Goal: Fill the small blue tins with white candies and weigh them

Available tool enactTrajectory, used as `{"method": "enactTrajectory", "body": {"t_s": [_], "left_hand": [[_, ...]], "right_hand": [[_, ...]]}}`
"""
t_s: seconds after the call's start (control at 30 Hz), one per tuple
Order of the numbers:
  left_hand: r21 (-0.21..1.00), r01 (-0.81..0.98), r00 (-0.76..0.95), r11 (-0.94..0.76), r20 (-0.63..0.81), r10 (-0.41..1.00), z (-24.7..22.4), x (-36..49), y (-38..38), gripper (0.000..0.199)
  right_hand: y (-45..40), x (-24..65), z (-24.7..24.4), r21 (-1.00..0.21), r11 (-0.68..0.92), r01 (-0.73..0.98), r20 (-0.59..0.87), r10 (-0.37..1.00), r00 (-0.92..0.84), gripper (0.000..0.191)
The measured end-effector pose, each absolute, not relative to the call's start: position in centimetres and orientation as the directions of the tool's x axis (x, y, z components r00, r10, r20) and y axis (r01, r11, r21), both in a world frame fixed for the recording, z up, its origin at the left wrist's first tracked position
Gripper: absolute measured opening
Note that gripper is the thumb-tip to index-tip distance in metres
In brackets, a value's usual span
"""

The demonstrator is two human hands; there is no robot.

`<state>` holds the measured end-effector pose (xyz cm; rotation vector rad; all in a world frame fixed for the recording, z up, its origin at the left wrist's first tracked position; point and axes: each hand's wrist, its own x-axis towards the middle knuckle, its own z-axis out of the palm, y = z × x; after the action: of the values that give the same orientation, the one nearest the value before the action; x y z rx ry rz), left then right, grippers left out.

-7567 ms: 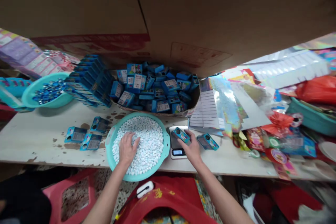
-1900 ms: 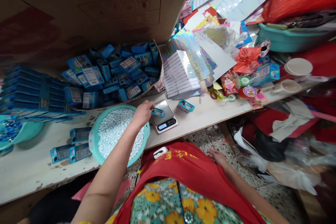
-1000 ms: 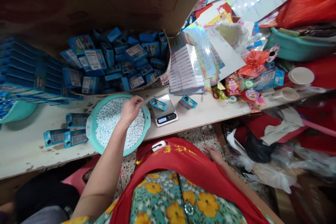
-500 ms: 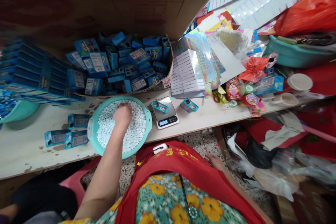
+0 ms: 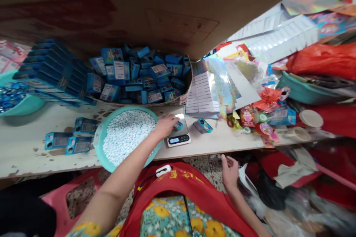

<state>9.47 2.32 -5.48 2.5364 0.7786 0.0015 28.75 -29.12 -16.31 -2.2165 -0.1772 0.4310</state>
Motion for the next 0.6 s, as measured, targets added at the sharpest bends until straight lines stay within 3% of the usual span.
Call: {"method": "enactTrajectory", "body": {"t_s": [0.1, 0.2, 0.3, 0.4, 0.47, 0.53, 0.6], "left_hand": [[0.513, 0.584, 0.786, -0.630, -0.163, 0.596, -4.6, 10.3, 1.9, 0.031], [0.655, 0.604, 0.604, -0.453, -0.006, 0.797, -1.7, 5.8, 2.2, 0.045], [0.687, 0.687, 0.255, -0.235, 0.074, 0.964, 2.4, -3.1, 1.8, 0.050], [0.525, 0.843, -0.185, 0.116, 0.080, 0.980, 4.9, -14.4, 0.4, 0.050], [0.300, 0.820, -0.524, 0.487, 0.053, 0.850, 4.5, -21.9, -0.3, 0.053], [0.110, 0.741, -0.669, 0.662, 0.044, 0.742, 2.2, -28.1, -0.3, 0.049], [-0.008, 0.660, -0.751, 0.751, -0.012, 0.660, -1.3, -32.5, 0.5, 0.041]], "right_hand": [[-24.6, 29.7, -15.3, -0.834, -0.528, 0.161, -0.104, 0.437, 0.893, 0.081], [-19.7, 29.8, -15.0, -0.848, -0.429, 0.311, 0.015, 0.567, 0.823, 0.104], [-16.1, 29.8, -15.1, -0.789, -0.529, 0.312, -0.092, 0.604, 0.792, 0.091], [-14.7, 30.2, -14.4, -0.711, -0.642, 0.288, -0.189, 0.569, 0.800, 0.076], [-14.4, 30.2, -13.3, -0.715, -0.638, 0.286, -0.163, 0.551, 0.819, 0.075], [-13.9, 29.5, -11.8, -0.729, -0.605, 0.320, -0.104, 0.560, 0.822, 0.074], [-12.9, 28.0, -10.4, -0.738, -0.558, 0.379, -0.056, 0.611, 0.790, 0.072]]}}
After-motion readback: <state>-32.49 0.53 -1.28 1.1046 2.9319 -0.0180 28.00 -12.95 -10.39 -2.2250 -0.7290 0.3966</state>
